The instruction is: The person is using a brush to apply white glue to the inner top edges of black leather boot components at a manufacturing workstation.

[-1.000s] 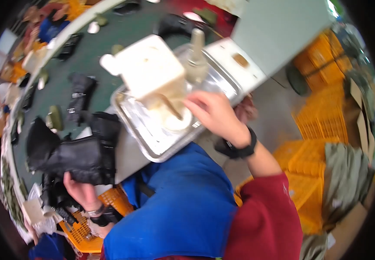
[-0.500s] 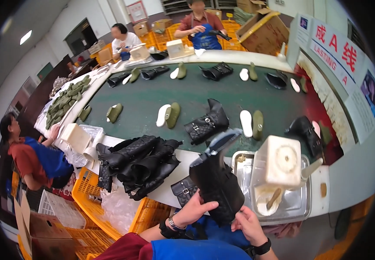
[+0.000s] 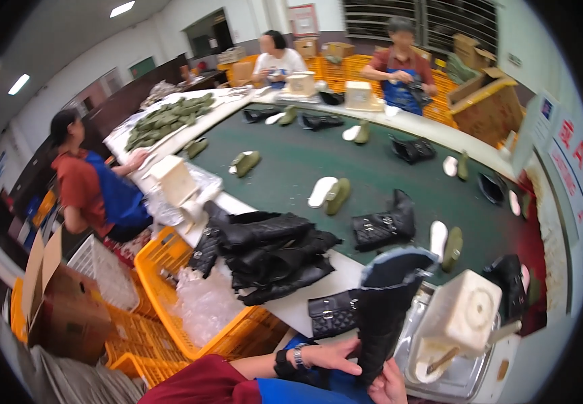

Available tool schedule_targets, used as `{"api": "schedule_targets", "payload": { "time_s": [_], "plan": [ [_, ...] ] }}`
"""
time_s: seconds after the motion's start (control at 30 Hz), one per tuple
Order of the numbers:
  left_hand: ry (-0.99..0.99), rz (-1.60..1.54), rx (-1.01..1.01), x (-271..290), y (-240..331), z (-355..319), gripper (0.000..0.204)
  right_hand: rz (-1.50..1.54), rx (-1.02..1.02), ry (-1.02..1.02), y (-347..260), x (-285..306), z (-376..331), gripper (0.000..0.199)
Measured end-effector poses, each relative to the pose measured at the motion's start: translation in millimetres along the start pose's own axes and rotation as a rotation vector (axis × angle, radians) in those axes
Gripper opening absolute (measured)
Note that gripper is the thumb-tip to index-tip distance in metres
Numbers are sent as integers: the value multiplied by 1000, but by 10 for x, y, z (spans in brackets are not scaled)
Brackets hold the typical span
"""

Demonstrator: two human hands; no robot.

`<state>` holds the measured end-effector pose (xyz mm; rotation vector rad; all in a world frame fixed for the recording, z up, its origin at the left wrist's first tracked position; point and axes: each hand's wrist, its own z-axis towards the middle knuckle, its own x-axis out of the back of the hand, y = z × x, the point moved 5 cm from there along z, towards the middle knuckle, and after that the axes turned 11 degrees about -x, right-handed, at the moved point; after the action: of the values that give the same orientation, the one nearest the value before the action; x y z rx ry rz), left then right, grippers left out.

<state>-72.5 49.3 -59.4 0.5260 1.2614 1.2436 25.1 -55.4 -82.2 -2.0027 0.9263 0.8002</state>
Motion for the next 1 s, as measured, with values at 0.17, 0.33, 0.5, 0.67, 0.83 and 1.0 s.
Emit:
{"api": "schedule_targets", "payload": {
  "time_s": [0.17,0.33,0.5,0.67,0.83,1.0],
  "plan": [
    [1,-58,69,45,5,-19,91,81,-165,164,156,77,78,16],
    [200,172,8,209,102,-123,89,103,-223,60,150,-9,235,12],
    [333,204,-4,286,144,-158,84,168,-247,-22,147,66,435,15],
    [443,147,-55,336,335,-122,81,104,-235,-4,121,-204,380,20],
    [451,407,-140,391,661,-69,79,-392,191,149,-250,-490,292,28],
    [532,1045,-327,271,942,-31,70,-904,219,329,-302,-537,203,48]
  ]
}}
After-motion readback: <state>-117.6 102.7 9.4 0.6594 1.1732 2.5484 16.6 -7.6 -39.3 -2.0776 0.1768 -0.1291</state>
